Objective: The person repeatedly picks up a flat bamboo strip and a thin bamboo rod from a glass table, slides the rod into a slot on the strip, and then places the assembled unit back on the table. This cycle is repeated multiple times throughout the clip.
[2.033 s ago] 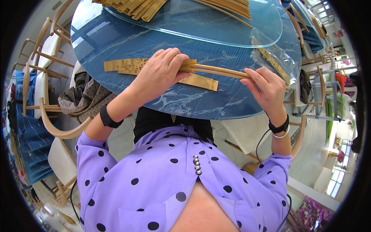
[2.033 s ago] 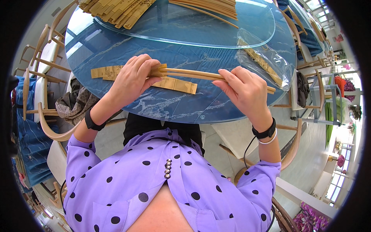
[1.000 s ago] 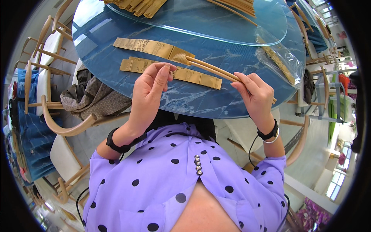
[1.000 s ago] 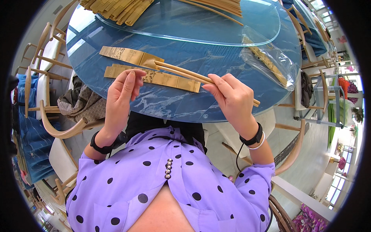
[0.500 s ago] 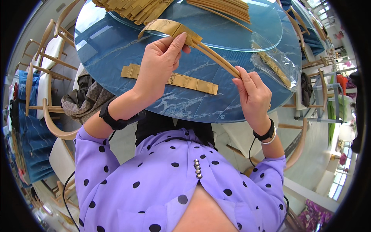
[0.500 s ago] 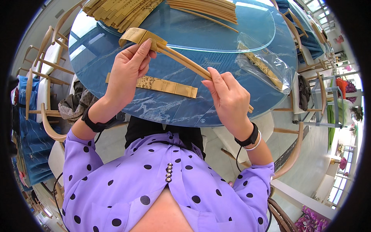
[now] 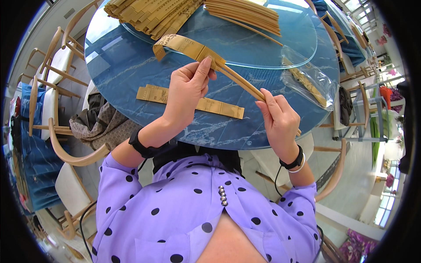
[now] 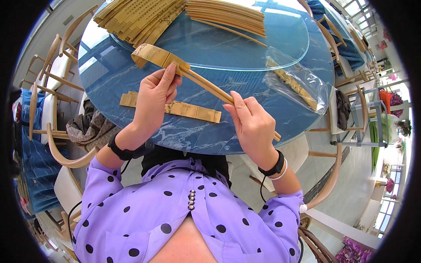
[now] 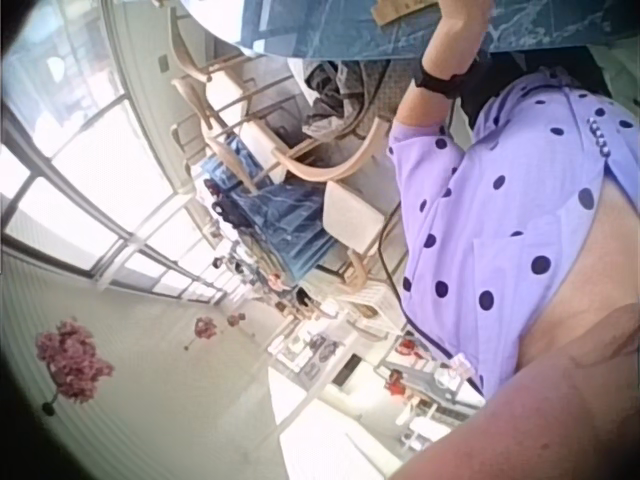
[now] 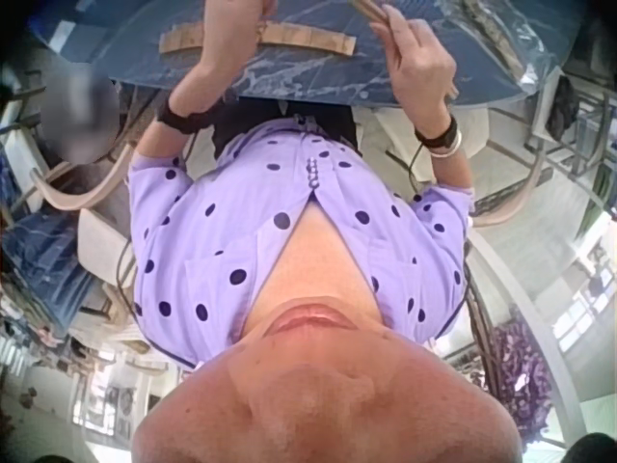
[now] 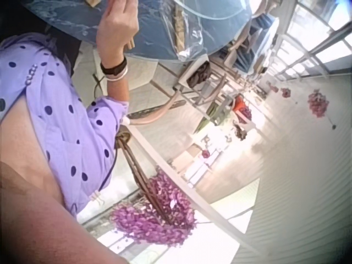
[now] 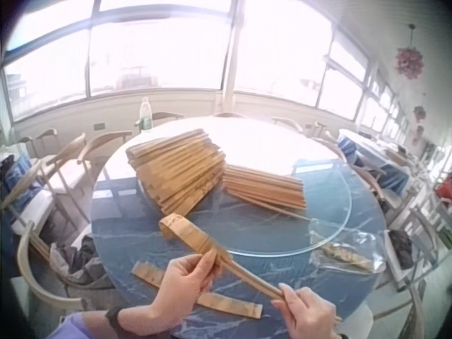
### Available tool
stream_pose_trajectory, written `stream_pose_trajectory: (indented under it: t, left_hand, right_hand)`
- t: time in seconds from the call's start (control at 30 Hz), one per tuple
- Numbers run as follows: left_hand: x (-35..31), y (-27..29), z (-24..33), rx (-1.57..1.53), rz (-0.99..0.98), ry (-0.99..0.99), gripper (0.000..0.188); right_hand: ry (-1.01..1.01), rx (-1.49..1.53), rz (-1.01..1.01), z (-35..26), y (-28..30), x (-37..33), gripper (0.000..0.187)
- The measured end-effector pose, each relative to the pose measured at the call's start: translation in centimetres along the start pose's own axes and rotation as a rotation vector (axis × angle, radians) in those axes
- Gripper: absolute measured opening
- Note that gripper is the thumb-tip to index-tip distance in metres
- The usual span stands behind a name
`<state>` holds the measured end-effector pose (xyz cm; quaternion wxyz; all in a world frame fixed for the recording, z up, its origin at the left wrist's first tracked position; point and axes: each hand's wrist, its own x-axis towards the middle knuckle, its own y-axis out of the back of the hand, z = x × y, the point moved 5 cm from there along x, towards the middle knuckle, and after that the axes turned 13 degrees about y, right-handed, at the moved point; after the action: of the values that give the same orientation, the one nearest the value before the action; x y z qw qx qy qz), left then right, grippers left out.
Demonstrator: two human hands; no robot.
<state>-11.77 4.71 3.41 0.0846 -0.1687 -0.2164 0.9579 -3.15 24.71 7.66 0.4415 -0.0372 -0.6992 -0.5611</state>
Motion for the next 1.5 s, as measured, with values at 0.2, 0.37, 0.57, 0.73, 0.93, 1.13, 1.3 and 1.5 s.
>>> stream_pose_trajectory:
  t: [0.2, 0.37, 0.57, 0.73, 0.93, 1.13, 1.3, 1.5]
  left_hand:
    - [-1.4, 0.9, 0.3, 0.024, -0.009, -0.053, 0.035]
    - [-1.9, 0.8, 1.0, -0.019, -0.003, -0.051, 0.035]
    - [-2.5, 1.4, -0.4, -0.066, -0.045, 0.006, 0.033]
    - [-4.7, 3.0, -0.4, -0.034, 0.016, -0.035, 0.034]
    - [-7.0, 4.1, 2.5, -0.016, 0.099, -0.27, 0.033]
    - [-8.8, 2.5, 3.9, 0.166, 0.111, -0.498, 0.033]
    - [-5.2, 4.4, 0.7, 0.1, 0.071, -0.187, 0.035]
    - [-4.9, 4.4, -1.0, -0.046, 0.032, -0.066, 0.036]
  right_hand:
    - [-0.019, 0.117, -0.028, -0.8, 0.2, 0.8, 0.033]
    - [0.021, 0.124, -0.016, -1.0, 0.0, 1.6, 0.033]
    - [0.03, 0.197, -0.057, -1.1, -0.8, 0.9, 0.035]
    - [0.065, 0.293, -0.105, -2.0, -0.9, 0.3, 0.039]
    - [0.148, 0.239, -0.139, -1.1, 0.6, -1.5, 0.039]
    - [0.153, 0.303, -0.032, -1.5, 1.3, -2.1, 0.037]
    - [0.049, 0.233, -0.107, -0.8, 0.8, -2.9, 0.034]
    - [0.02, 0.282, -0.099, -0.6, 1.1, -3.7, 0.029]
